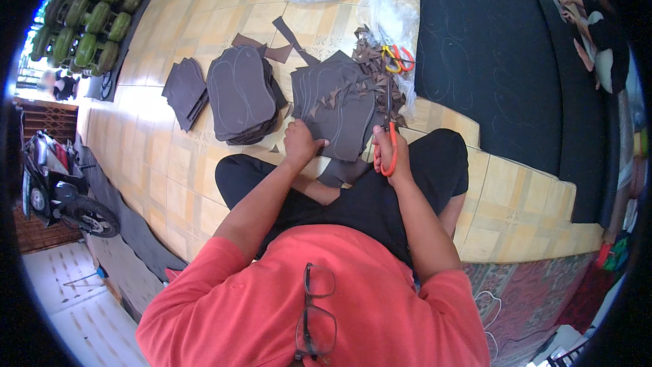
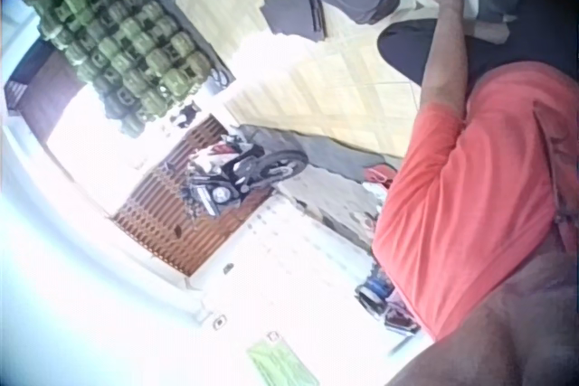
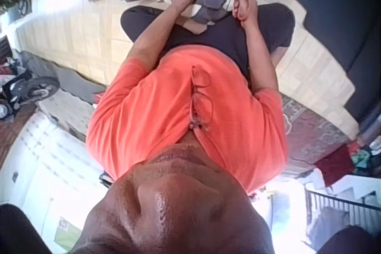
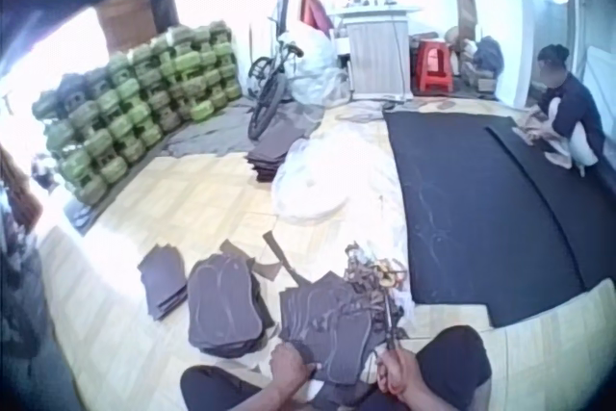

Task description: The person sits on the floor and uses red-handled scissors to cut dark brown material into shoe insole shapes. They repeatedly pick up a stack of material, cut along a pre-drawn outline, and place the finished pieces into a pile.

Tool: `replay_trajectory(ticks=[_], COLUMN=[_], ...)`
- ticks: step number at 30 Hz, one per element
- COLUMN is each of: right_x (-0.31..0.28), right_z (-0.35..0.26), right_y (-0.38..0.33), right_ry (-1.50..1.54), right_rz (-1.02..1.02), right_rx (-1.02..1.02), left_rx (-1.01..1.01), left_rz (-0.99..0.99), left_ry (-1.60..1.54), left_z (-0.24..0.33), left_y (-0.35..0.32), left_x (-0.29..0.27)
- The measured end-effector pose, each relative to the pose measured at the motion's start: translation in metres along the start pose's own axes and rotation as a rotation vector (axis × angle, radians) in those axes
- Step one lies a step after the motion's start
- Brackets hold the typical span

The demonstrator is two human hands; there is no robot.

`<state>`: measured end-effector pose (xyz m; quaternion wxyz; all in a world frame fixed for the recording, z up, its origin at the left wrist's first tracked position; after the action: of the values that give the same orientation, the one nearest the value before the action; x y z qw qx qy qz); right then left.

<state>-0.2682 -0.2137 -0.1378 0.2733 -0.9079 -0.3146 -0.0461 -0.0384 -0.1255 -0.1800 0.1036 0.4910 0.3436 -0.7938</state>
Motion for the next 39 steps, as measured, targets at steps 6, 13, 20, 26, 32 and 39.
replay_trajectory(ticks=[6, 13, 20, 26, 32, 39], right_x=[0.0, -0.004, 0.008, 0.049, 0.076, 0.087], right_z=[0.0, 0.003, -0.009, -0.032, -0.068, -0.087], right_y=[0.002, 0.001, -0.008, -0.026, -0.035, -0.034], right_ry=[0.032, 0.015, -0.309, -0.428, -0.608, -0.634], right_rz=[0.001, 0.019, 0.041, -0.001, -0.043, -0.046], right_rx=[-0.019, -0.008, -0.053, -0.311, -0.491, -0.541], left_rx=[0.228, 0.437, 0.622, 0.518, 0.561, 0.581], left_rz=[0.015, 0.162, 0.194, -0.048, 0.039, 0.056], left_ry=[-0.363, -0.431, -1.302, -1.628, -1.731, -1.749], left_z=[-0.005, 0.037, 0.015, 0.007, 0.007, 0.007], left_y=[0.016, -0.025, -0.073, -0.081, -0.097, -0.103], left_x=[-0.017, -0.131, -0.164, -0.161, -0.159, -0.16])
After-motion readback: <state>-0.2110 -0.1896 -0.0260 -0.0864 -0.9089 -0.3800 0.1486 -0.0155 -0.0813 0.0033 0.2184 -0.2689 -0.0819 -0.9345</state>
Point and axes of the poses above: each hand's wrist, its own y-axis towards the middle knuckle, its own x-axis out of the palm, z = x × y, the point moved 4 cm from there along y, towards the middle knuckle, and after that the axes turned 15 degrees about -z, right-handed, at the moved point
